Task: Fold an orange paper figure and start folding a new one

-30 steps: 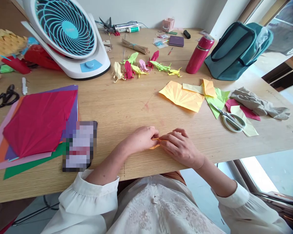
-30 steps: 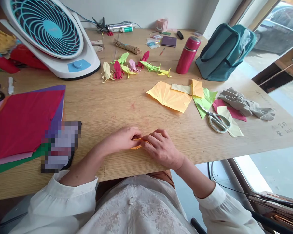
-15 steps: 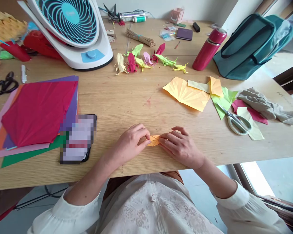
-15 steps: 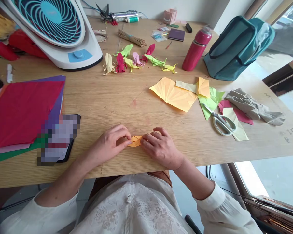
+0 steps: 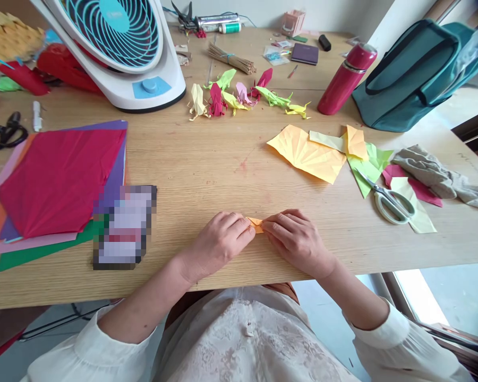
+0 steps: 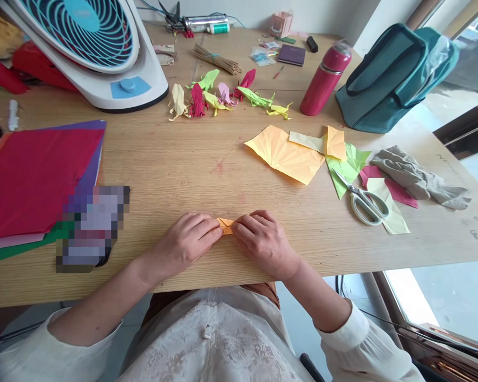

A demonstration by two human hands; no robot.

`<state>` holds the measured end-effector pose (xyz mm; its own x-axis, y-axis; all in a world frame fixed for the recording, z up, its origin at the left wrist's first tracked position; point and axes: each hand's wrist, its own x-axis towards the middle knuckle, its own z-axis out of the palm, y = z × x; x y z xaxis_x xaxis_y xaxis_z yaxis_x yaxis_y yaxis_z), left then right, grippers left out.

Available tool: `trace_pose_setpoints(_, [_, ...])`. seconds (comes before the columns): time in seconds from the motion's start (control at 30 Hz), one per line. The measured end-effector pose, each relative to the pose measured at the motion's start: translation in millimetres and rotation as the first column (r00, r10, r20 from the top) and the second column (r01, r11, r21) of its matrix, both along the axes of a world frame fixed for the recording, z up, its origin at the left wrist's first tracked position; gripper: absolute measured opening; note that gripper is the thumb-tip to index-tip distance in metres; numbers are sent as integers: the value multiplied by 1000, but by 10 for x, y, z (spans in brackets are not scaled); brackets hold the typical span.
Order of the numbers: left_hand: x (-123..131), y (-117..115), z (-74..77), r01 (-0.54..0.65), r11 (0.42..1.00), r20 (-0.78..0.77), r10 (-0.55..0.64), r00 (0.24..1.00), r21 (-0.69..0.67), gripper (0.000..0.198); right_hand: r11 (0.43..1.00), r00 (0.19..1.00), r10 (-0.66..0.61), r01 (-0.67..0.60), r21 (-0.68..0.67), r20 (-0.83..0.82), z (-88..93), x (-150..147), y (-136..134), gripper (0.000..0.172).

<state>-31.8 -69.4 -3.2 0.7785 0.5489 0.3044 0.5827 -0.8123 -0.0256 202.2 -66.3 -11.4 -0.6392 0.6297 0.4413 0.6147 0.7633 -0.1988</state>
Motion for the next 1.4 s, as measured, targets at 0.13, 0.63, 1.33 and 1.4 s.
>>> trace_pose_setpoints(0.13, [9, 13, 3, 33, 993, -11, -32, 999, 112, 16, 1000, 1000, -3, 3, 6, 18, 18, -24, -4, 10])
trace_pose_setpoints(0.63, [-82, -32, -38, -115, 990, 150, 126, 981, -80, 17, 999, 998, 3, -5, 33, 70, -54, -168, -57, 19])
trace_pose_setpoints(1.33, [-40, -21, -56, -125, 953, 234, 193, 953, -277, 15, 983, 1000, 11, -12, -182, -2, -7, -262, 6, 22])
trace_pose_setpoints(1.4, [-40, -19, -51, -121, 953, 240, 191, 952, -280, 15, 986, 1000, 14, -14, -165, 0, -13, -261, -7, 20])
